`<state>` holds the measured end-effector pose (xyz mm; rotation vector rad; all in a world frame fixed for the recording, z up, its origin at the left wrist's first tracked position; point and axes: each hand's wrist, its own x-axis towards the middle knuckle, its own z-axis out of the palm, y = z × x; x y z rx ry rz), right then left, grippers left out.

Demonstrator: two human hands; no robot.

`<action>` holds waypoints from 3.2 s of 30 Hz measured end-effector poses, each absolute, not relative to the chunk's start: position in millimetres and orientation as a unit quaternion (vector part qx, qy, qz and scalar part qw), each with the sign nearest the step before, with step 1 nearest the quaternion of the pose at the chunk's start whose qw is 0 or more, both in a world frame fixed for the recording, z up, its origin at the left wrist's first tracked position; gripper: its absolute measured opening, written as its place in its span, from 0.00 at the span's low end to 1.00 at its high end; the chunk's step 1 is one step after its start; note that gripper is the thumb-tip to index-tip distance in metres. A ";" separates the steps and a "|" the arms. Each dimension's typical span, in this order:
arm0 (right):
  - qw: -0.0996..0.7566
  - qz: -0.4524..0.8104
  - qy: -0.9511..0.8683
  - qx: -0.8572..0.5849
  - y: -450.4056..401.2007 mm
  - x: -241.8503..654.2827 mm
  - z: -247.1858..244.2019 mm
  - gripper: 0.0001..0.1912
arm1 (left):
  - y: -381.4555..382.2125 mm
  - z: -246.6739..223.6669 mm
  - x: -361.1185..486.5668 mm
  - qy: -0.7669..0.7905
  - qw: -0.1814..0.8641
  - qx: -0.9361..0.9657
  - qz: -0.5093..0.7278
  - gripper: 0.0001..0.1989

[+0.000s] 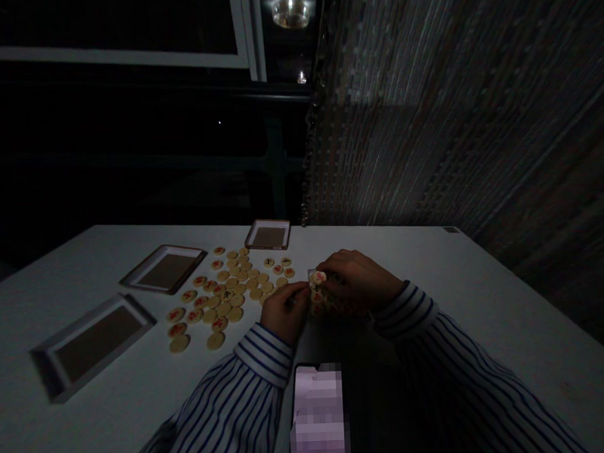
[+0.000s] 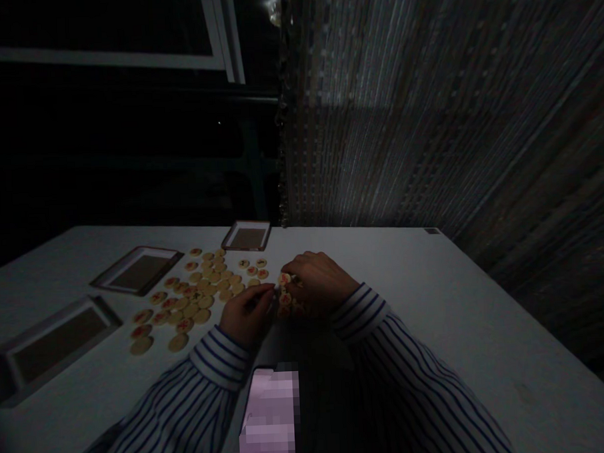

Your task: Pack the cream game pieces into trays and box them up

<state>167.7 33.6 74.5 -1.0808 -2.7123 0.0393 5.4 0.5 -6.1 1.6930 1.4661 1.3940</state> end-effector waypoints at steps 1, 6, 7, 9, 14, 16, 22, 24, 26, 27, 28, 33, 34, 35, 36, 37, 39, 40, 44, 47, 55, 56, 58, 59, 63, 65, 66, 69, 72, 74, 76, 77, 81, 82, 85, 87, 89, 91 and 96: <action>0.108 0.013 -0.923 -0.369 34.0 168.3 74.4 0.15 | 0.7 -6.6 5.0 0.538 0.240 0.631 0.505 0.10; 0.080 0.013 -0.923 -0.377 37.5 171.8 71.1 0.15 | 1.9 -10.4 3.8 0.534 0.218 0.655 0.487 0.10; 0.073 0.013 -0.922 -0.380 38.3 172.6 69.9 0.15 | 2.1 -11.2 3.9 0.533 0.214 0.658 0.487 0.10; 0.059 0.013 -0.920 -0.386 39.8 174.2 67.3 0.15 | 2.2 -12.5 4.3 0.532 0.210 0.664 0.482 0.09; 0.020 0.017 -0.918 -0.396 42.6 177.1 62.2 0.16 | 1.6 -13.0 4.6 0.530 0.217 0.677 0.462 0.10; 0.008 0.018 -0.916 -0.400 43.3 178.1 60.5 0.16 | 1.2 -12.5 4.6 0.528 0.218 0.679 0.461 0.10; -0.023 0.019 -0.912 -0.409 46.2 181.0 54.2 0.13 | 1.1 -11.9 5.0 0.528 0.211 0.680 0.463 0.09; -0.036 0.021 -0.909 -0.416 47.1 181.6 52.2 0.13 | 1.4 -12.2 4.9 0.524 0.207 0.684 0.462 0.09; -0.047 0.022 -0.905 -0.422 47.6 181.8 50.8 0.12 | 1.6 -12.6 4.8 0.523 0.203 0.688 0.461 0.09; -0.051 0.022 -0.903 -0.426 47.7 181.7 50.3 0.12 | 1.7 -12.8 4.7 0.523 0.202 0.689 0.459 0.09; -0.056 0.024 -0.901 -0.429 47.7 181.7 49.9 0.11 | 1.8 -13.0 4.6 0.523 0.202 0.690 0.457 0.09; -0.065 0.034 -0.898 -0.434 48.3 181.5 48.3 0.10 | 1.5 -12.2 4.0 0.521 0.211 0.696 0.446 0.09; -0.065 0.034 -0.899 -0.432 48.5 181.5 48.0 0.10 | 1.4 -11.7 3.7 0.521 0.211 0.699 0.443 0.09; -0.063 0.033 -0.901 -0.429 48.7 181.5 47.6 0.10 | 1.2 -11.1 3.6 0.520 0.209 0.701 0.441 0.09; -0.061 0.031 -0.903 -0.425 48.9 181.6 47.2 0.10 | 1.1 -10.5 3.4 0.520 0.207 0.703 0.438 0.09; -0.059 0.029 -0.905 -0.420 49.0 181.6 46.8 0.10 | 0.9 -9.8 3.3 0.520 0.204 0.705 0.436 0.09; -0.055 0.022 -0.908 -0.414 49.2 181.6 46.2 0.10 | 0.7 -8.9 3.4 0.521 0.200 0.708 0.433 0.09; -0.056 0.018 -0.909 -0.413 49.1 181.5 46.0 0.10 | 0.6 -8.7 3.6 0.521 0.198 0.709 0.432 0.09; -0.067 0.012 -0.908 -0.414 48.6 180.6 46.7 0.11 | 1.2 -10.2 4.3 0.525 0.191 0.708 0.432 0.09; -0.084 0.018 -0.905 -0.417 48.1 179.6 48.1 0.12 | 1.8 -11.7 4.6 0.523 0.188 0.709 0.435 0.09; -0.104 0.039 -0.893 -0.436 45.7 178.0 51.9 0.14 | 2.2 -12.8 4.1 0.518 0.175 0.712 0.440 0.08; -0.106 0.043 -0.891 -0.439 45.2 177.8 52.8 0.14 | 2.2 -13.2 3.9 0.517 0.174 0.712 0.441 0.08; -0.110 0.052 -0.888 -0.443 44.4 177.2 54.6 0.14 | 2.1 -13.7 3.7 0.517 0.174 0.710 0.445 0.08; -0.111 0.055 -0.888 -0.443 44.1 176.9 55.4 0.14 | 2.0 -13.8 3.6 0.517 0.175 0.710 0.446 0.08; -0.114 0.064 -0.889 -0.438 43.8 176.0 56.6 0.14 | 1.5 -12.7 3.6 0.515 0.178 0.712 0.443 0.08; -0.117 0.062 -0.890 -0.437 44.0 176.4 55.8 0.14 | 1.2 -12.0 3.6 0.515 0.178 0.713 0.442 0.08; -0.116 0.058 -0.891 -0.435 44.3 176.8 55.0 0.14 | 1.0 -11.8 3.6 0.516 0.179 0.712 0.442 0.08; -0.106 0.046 -0.901 -0.418 45.2 178.3 52.4 0.13 | 1.1 -12.0 3.4 0.517 0.178 0.711 0.442 0.08; -0.102 0.039 -0.904 -0.414 45.5 178.9 51.5 0.13 | 1.6 -12.6 3.6 0.518 0.182 0.711 0.438 0.08; -0.104 0.039 -0.903 -0.415 44.8 178.3 52.6 0.14 | 1.8 -12.5 3.9 0.520 0.184 0.710 0.438 0.08; -0.108 0.040 -0.902 -0.417 43.6 177.2 54.5 0.14 | 1.8 -12.2 4.3 0.520 0.181 0.709 0.440 0.08; -0.111 0.042 -0.900 -0.418 43.0 176.7 55.4 0.14 | 1.6 -11.9 4.5 0.520 0.179 0.709 0.442 0.08; -0.118 0.059 -0.897 -0.422 42.0 176.2 57.0 0.15 | 1.0 -11.4 4.5 0.517 0.175 0.710 0.444 0.08; -0.116 0.063 -0.898 -0.419 42.1 176.4 56.9 0.15 | 1.0 -11.5 4.3 0.516 0.177 0.711 0.443 0.08; -0.112 0.068 -0.903 -0.409 42.4 177.1 56.8 0.15 | 1.5 -12.3 3.7 0.516 0.179 0.714 0.438 0.08; -0.114 0.068 -0.902 -0.410 42.1 176.8 57.5 0.15 | 2.0 -12.9 3.5 0.516 0.178 0.715 0.437 0.08; -0.121 0.070 -0.897 -0.418 41.5 175.7 59.0 0.14 | 2.4 -13.3 3.6 0.513 0.176 0.716 0.438 0.08; -0.126 0.075 -0.893 -0.425 40.7 174.5 60.8 0.14 | 2.6 -13.2 4.0 0.516 0.175 0.715 0.438 0.08; -0.125 0.077 -0.893 -0.424 40.6 173.8 61.9 0.14 | 1.7 -11.9 4.5 0.521 0.176 0.711 0.437 0.08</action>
